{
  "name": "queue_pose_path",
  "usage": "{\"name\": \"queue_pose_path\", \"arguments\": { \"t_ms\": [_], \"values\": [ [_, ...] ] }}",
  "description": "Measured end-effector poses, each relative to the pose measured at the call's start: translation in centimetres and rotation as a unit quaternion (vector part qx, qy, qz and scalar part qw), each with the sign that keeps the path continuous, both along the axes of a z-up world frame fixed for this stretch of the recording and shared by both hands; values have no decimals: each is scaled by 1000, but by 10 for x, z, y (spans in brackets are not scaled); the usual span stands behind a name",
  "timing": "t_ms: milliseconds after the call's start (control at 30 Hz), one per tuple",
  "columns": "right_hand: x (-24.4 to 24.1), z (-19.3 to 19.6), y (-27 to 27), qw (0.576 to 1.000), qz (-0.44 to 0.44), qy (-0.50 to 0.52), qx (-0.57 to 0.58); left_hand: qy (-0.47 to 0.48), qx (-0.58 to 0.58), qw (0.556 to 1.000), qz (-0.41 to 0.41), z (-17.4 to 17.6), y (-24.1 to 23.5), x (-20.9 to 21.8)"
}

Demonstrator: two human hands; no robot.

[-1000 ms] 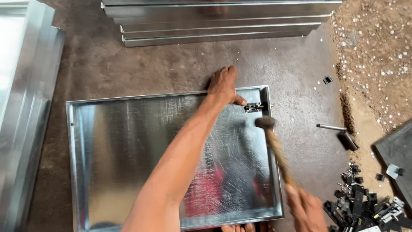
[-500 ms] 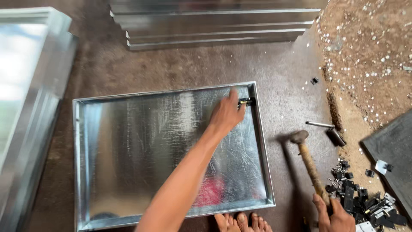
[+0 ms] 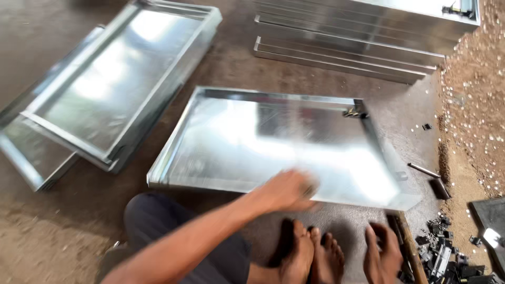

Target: The person places small black components onto the corners of metal trays and secures them by striking them with a hammer.

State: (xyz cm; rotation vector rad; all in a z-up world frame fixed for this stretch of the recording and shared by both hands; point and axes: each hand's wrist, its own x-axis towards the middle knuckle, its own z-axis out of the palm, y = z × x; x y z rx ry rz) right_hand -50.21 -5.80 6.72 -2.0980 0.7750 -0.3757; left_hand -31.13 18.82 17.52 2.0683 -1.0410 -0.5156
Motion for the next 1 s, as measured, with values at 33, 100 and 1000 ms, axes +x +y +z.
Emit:
{"name": "queue_pose_path", "arguments": {
  "t_ms": [33, 100, 1000],
  "values": [
    [7, 8, 7, 997, 49, 2, 53, 92, 120, 984, 98, 38, -23, 16],
    [45, 23, 16, 988, 129, -13, 79, -125, -56, 984, 113, 130, -41, 72],
    [119, 49, 71, 862, 361, -218, -282, 392, -270, 744, 468, -22, 117, -44]
  ]
}}
